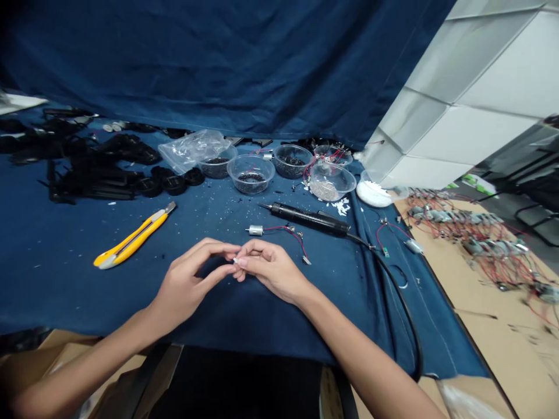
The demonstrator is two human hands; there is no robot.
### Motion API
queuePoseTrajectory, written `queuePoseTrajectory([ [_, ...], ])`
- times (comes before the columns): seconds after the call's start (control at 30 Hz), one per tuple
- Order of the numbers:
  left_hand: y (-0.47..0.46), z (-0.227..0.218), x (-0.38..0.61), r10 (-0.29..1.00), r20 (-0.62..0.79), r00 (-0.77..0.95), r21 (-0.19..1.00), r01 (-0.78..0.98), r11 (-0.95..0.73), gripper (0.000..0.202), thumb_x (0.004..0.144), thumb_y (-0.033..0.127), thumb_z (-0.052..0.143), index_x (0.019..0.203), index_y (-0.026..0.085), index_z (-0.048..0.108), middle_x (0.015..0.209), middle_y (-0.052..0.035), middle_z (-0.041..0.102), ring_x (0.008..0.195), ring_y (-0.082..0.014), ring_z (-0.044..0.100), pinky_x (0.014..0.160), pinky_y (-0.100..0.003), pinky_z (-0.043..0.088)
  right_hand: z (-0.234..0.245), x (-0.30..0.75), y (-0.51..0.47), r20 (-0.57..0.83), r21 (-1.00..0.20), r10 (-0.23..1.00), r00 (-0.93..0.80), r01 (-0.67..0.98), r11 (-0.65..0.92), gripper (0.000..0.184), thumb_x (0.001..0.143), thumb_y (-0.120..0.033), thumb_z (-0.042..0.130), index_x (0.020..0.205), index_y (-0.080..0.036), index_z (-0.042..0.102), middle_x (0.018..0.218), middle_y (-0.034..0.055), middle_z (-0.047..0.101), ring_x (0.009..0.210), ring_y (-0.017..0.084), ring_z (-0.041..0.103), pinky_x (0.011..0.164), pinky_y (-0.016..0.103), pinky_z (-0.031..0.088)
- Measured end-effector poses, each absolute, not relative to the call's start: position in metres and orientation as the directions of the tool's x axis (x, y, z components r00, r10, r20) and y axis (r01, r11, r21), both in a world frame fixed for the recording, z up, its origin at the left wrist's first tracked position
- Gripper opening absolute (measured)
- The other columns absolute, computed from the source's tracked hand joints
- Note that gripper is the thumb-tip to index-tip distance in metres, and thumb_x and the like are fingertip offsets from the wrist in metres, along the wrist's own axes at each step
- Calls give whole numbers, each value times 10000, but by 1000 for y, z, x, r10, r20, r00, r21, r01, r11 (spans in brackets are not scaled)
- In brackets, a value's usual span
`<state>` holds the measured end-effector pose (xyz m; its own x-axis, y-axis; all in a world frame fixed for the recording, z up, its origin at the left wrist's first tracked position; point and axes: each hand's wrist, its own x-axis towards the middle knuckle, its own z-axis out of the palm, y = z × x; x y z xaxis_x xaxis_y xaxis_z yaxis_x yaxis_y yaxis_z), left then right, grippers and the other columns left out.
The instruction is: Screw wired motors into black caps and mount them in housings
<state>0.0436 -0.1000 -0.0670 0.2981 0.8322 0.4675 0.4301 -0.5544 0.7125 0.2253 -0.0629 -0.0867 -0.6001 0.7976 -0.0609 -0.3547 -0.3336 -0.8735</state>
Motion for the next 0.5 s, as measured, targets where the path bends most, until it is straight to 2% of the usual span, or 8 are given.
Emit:
queuePoseTrajectory([
  [0.17,-96,-68,54,804,546,235,720,359,-594,174,875,124,620,1038,185,620,956,-11,621,921,-100,588,828,-218,461,-84,232,-60,-64,-846,779,-624,-380,-374,104,782,-210,720,836,-154,652,731,10,639,679,99,613,684,233,485],
  [0.37,-93,-70,60,801,565,197,723,350,-596,191,853,97,639,1021,185,619,941,-12,624,907,-100,589,812,-219,471,-83,235,-56,-74,-843,780,-621,-379,-382,95,777,-200,727,831,-156,662,741,9,655,675,94,625,681,225,495],
  [0.5,-89,-75,62,739,651,173,637,406,-655,200,845,67,636,1006,182,606,925,-11,633,884,-98,601,801,-214,484,-82,233,-54,-107,-826,797,-594,-394,-404,101,774,-200,730,828,-151,661,732,11,654,670,93,633,683,222,502],
])
